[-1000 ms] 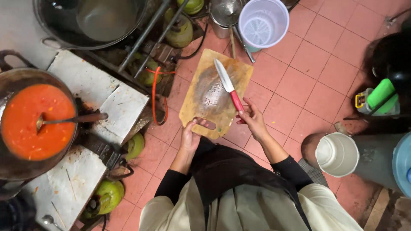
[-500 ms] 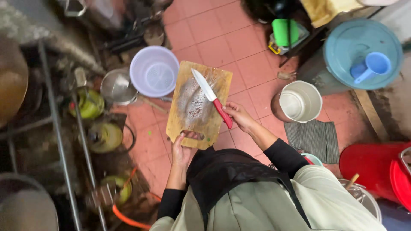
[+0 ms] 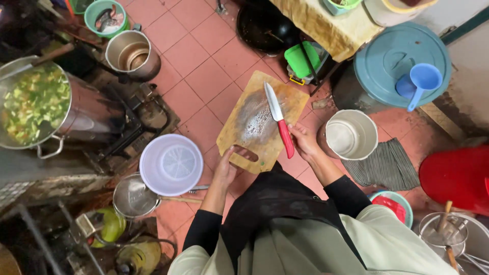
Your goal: Chopping red peppers and sausages on a cutting board and adding them to a cooking wok.
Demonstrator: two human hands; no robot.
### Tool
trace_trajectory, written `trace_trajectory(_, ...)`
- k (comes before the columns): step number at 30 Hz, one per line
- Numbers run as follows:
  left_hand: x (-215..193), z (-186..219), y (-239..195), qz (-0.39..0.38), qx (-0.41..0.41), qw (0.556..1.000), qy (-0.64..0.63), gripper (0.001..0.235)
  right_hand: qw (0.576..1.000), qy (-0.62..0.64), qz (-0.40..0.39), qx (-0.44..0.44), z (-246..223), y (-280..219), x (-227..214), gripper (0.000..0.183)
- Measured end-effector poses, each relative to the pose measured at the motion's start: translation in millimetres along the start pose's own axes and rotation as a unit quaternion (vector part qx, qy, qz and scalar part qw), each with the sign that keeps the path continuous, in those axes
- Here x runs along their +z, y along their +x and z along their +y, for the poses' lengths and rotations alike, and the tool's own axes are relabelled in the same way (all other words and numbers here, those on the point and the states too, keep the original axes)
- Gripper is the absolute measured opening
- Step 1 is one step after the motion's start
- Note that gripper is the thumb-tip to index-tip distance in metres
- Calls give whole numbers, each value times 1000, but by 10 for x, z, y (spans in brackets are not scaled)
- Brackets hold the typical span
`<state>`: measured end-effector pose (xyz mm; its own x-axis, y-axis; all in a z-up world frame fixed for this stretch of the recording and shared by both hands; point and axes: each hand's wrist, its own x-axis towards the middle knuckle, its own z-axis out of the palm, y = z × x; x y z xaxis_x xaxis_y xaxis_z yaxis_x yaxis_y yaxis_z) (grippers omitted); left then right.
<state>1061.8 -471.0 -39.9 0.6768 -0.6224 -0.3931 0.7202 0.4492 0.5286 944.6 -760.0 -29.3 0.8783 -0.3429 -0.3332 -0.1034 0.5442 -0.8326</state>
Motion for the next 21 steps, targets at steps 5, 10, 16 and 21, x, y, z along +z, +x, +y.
trace_trajectory(5, 634, 545, 1151, -13, 39, 998, 38, 43, 998, 48, 30, -16, -733, 1113, -84, 19)
trace_trajectory(10, 854, 1070, 2316, 161, 189, 966, 69, 35, 998, 48, 43, -26, -1213, 2336, -376, 17)
trace_trajectory(16, 2342, 2338, 2324, -100, 331, 932, 106, 58, 995, 70, 41, -63, -1834, 3523, -351, 13)
trace_trajectory(21, 3356, 3266, 2406, -479, 203, 838, 165, 100, 985, 91, 110, -93, -1687, 4551, -660, 13)
